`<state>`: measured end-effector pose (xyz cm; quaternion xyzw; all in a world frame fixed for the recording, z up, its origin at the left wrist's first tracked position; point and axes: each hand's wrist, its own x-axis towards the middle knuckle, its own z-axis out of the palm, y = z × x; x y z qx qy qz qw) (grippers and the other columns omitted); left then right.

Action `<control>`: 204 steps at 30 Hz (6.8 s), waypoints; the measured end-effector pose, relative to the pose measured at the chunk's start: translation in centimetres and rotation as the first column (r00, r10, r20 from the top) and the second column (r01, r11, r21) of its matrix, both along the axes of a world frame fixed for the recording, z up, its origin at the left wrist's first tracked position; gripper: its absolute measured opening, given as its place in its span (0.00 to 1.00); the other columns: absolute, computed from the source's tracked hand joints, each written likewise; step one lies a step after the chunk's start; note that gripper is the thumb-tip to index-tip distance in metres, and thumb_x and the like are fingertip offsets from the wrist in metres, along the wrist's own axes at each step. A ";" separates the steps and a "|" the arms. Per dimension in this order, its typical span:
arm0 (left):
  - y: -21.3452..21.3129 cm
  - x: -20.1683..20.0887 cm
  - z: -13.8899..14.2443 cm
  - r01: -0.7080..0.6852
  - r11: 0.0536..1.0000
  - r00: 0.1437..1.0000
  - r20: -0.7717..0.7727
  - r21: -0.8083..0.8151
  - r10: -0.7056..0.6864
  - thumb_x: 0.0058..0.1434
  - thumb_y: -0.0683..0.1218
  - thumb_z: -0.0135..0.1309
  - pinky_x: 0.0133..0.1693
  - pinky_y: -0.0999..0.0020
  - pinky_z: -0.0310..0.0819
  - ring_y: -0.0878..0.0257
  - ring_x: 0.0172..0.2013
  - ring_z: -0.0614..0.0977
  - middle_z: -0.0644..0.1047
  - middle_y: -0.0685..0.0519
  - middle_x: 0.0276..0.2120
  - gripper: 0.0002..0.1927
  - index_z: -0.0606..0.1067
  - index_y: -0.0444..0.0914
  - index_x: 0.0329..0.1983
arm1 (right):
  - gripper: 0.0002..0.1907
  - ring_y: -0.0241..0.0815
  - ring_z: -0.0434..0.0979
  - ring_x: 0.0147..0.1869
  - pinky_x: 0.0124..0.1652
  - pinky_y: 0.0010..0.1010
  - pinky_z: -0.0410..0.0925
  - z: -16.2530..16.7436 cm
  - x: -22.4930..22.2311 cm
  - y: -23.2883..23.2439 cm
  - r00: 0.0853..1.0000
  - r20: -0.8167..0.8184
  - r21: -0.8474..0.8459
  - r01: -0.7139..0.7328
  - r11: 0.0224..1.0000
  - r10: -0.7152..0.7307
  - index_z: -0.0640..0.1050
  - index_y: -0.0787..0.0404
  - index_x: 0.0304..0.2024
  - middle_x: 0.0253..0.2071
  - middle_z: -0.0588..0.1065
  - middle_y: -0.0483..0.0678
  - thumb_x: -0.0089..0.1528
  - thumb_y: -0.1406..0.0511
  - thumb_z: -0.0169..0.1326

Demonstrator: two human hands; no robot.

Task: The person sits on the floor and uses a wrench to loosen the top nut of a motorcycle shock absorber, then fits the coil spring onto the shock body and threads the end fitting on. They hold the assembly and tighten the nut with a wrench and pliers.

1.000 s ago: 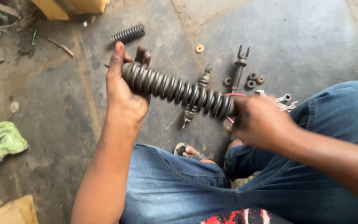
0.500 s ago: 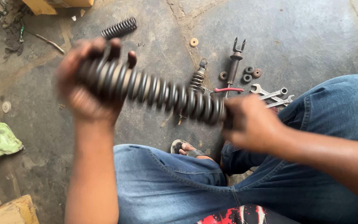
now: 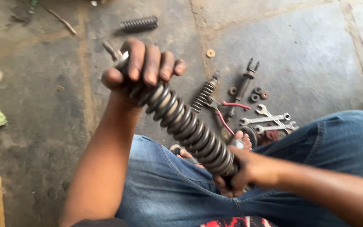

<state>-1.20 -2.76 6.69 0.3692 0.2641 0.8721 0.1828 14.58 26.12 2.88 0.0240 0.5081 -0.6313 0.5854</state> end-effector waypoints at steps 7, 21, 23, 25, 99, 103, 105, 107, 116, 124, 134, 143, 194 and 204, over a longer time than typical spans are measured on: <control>0.5 0.8 -0.9 -0.406 0.820 0.652 0.501 -0.403 0.569 0.55 0.55 0.67 0.47 0.58 0.82 0.55 0.41 0.81 0.79 0.50 0.34 0.17 0.73 0.41 0.36 | 0.12 0.43 0.77 0.23 0.29 0.36 0.70 1.0 -2.6 0.5 0.608 -0.744 0.599 0.423 0.680 0.278 0.79 0.66 0.28 0.21 0.77 0.52 0.44 0.67 0.65; -1.7 0.4 2.1 0.308 0.942 0.931 -0.247 0.136 -0.269 0.58 0.54 0.64 0.55 0.61 0.69 0.64 0.40 0.85 0.85 0.57 0.33 0.09 0.79 0.46 0.30 | 0.13 0.39 0.75 0.27 0.28 0.33 0.70 1.1 -0.1 -0.3 0.855 -0.505 -0.027 -0.152 0.988 0.118 0.78 0.67 0.32 0.24 0.78 0.48 0.45 0.70 0.63; -2.0 1.1 3.0 0.178 0.984 0.948 -0.274 0.031 -0.163 0.58 0.52 0.61 0.59 0.61 0.68 0.64 0.43 0.83 0.83 0.58 0.34 0.06 0.78 0.46 0.33 | 0.11 0.41 0.77 0.26 0.28 0.34 0.71 1.3 -0.3 -0.6 0.640 -0.754 0.137 -0.064 0.989 0.146 0.79 0.66 0.31 0.23 0.78 0.50 0.47 0.68 0.64; -1.8 2.0 3.3 0.013 1.000 0.989 -0.148 -0.017 -0.015 0.60 0.50 0.59 0.61 0.60 0.69 0.64 0.42 0.82 0.81 0.58 0.33 0.05 0.77 0.45 0.33 | 0.14 0.41 0.81 0.24 0.29 0.35 0.74 1.5 -1.4 -0.3 0.483 -0.861 0.271 0.174 0.947 0.158 0.77 0.63 0.31 0.23 0.79 0.51 0.43 0.68 0.63; 1.8 1.6 2.8 -0.333 0.898 0.884 0.235 -0.289 0.404 0.63 0.52 0.60 0.68 0.56 0.71 0.47 0.64 0.78 0.81 0.47 0.44 0.11 0.71 0.44 0.32 | 0.08 0.41 0.71 0.16 0.18 0.32 0.63 4.5 -2.4 2.0 0.913 -0.406 0.374 0.210 0.903 -0.044 0.78 0.70 0.24 0.15 0.75 0.52 0.42 0.73 0.60; 0.8 1.2 2.9 -0.310 0.894 0.893 0.222 -0.323 0.390 0.63 0.53 0.62 0.65 0.53 0.74 0.45 0.62 0.77 0.81 0.44 0.49 0.13 0.71 0.45 0.32 | 0.08 0.38 0.71 0.18 0.19 0.31 0.64 3.2 -3.9 2.4 0.835 -0.549 0.415 0.226 0.881 0.044 0.79 0.71 0.26 0.17 0.75 0.49 0.43 0.72 0.61; 0.4 1.1 2.8 -0.301 0.907 0.900 0.226 -0.296 0.372 0.64 0.55 0.61 0.62 0.52 0.76 0.45 0.60 0.78 0.81 0.41 0.51 0.14 0.73 0.43 0.34 | 0.08 0.37 0.70 0.19 0.20 0.31 0.63 2.9 -4.4 2.7 0.784 -0.613 0.462 0.252 0.850 0.101 0.80 0.71 0.25 0.17 0.74 0.49 0.44 0.71 0.62; 0.0 1.0 3.1 -0.253 0.945 0.932 0.211 -0.205 0.295 0.69 0.59 0.59 0.60 0.53 0.77 0.45 0.60 0.78 0.80 0.39 0.53 0.17 0.75 0.41 0.38 | 0.10 0.37 0.70 0.19 0.20 0.32 0.62 2.9 -4.7 2.8 0.747 -0.649 0.517 0.292 0.805 0.146 0.80 0.73 0.25 0.17 0.73 0.50 0.45 0.70 0.64; -1.7 1.0 4.0 -0.284 0.876 0.944 0.045 -0.390 0.326 0.67 0.73 0.44 0.58 0.57 0.77 0.48 0.60 0.80 0.78 0.39 0.59 0.40 0.76 0.35 0.61 | 0.16 0.35 0.74 0.22 0.24 0.34 0.71 4.2 -4.0 1.7 0.433 -0.880 0.421 0.525 0.740 0.193 0.82 0.69 0.34 0.17 0.79 0.52 0.43 0.69 0.65; -1.1 1.4 3.6 -0.400 0.754 0.911 -0.140 -0.520 0.387 0.72 0.64 0.39 0.63 0.56 0.76 0.51 0.63 0.80 0.79 0.43 0.61 0.32 0.76 0.37 0.62 | 0.15 0.37 0.78 0.20 0.27 0.37 0.72 4.0 -3.8 1.6 0.430 -0.847 0.518 0.540 0.663 0.312 0.82 0.70 0.29 0.17 0.78 0.58 0.43 0.67 0.69; -0.9 1.6 3.9 -0.283 0.879 0.959 -0.081 -0.385 0.273 0.67 0.51 0.42 0.67 0.48 0.75 0.46 0.59 0.83 0.81 0.38 0.55 0.23 0.81 0.33 0.53 | 0.13 0.34 0.79 0.21 0.25 0.35 0.74 4.9 -4.4 1.9 0.532 -0.830 0.457 0.475 0.752 0.168 0.82 0.70 0.29 0.18 0.79 0.53 0.42 0.70 0.64; -1.1 0.4 1.7 -0.441 0.875 0.811 0.329 -0.200 0.484 0.66 0.42 0.45 0.63 0.35 0.74 0.56 0.33 0.81 0.77 0.51 0.26 0.11 0.75 0.39 0.28 | 0.16 0.39 0.71 0.19 0.22 0.39 0.70 5.8 -4.6 1.6 0.528 -0.810 0.525 0.457 0.718 0.256 0.80 0.69 0.31 0.14 0.75 0.55 0.41 0.69 0.66; 7.9 -0.6 -8.4 -0.148 0.710 0.354 0.633 -0.689 0.688 0.46 0.38 0.64 0.26 0.52 0.85 0.49 0.25 0.81 0.75 0.40 0.30 0.27 0.64 0.32 0.48 | 0.23 0.42 0.79 0.25 0.26 0.34 0.70 2.8 -4.9 -1.9 0.903 -0.402 0.576 0.122 0.808 0.150 0.75 0.56 0.52 0.29 0.81 0.52 0.58 0.53 0.59; 1.1 -10.6 -15.1 -0.409 -0.688 0.815 -0.579 -0.599 0.020 0.52 0.42 0.60 0.51 0.46 0.76 0.39 0.53 0.80 0.78 0.41 0.52 0.46 0.54 0.51 0.74 | 0.19 0.42 0.84 0.31 0.33 0.34 0.78 11.4 -6.2 1.2 0.563 -0.764 0.545 0.300 0.783 0.316 0.82 0.54 0.49 0.37 0.85 0.46 0.60 0.53 0.57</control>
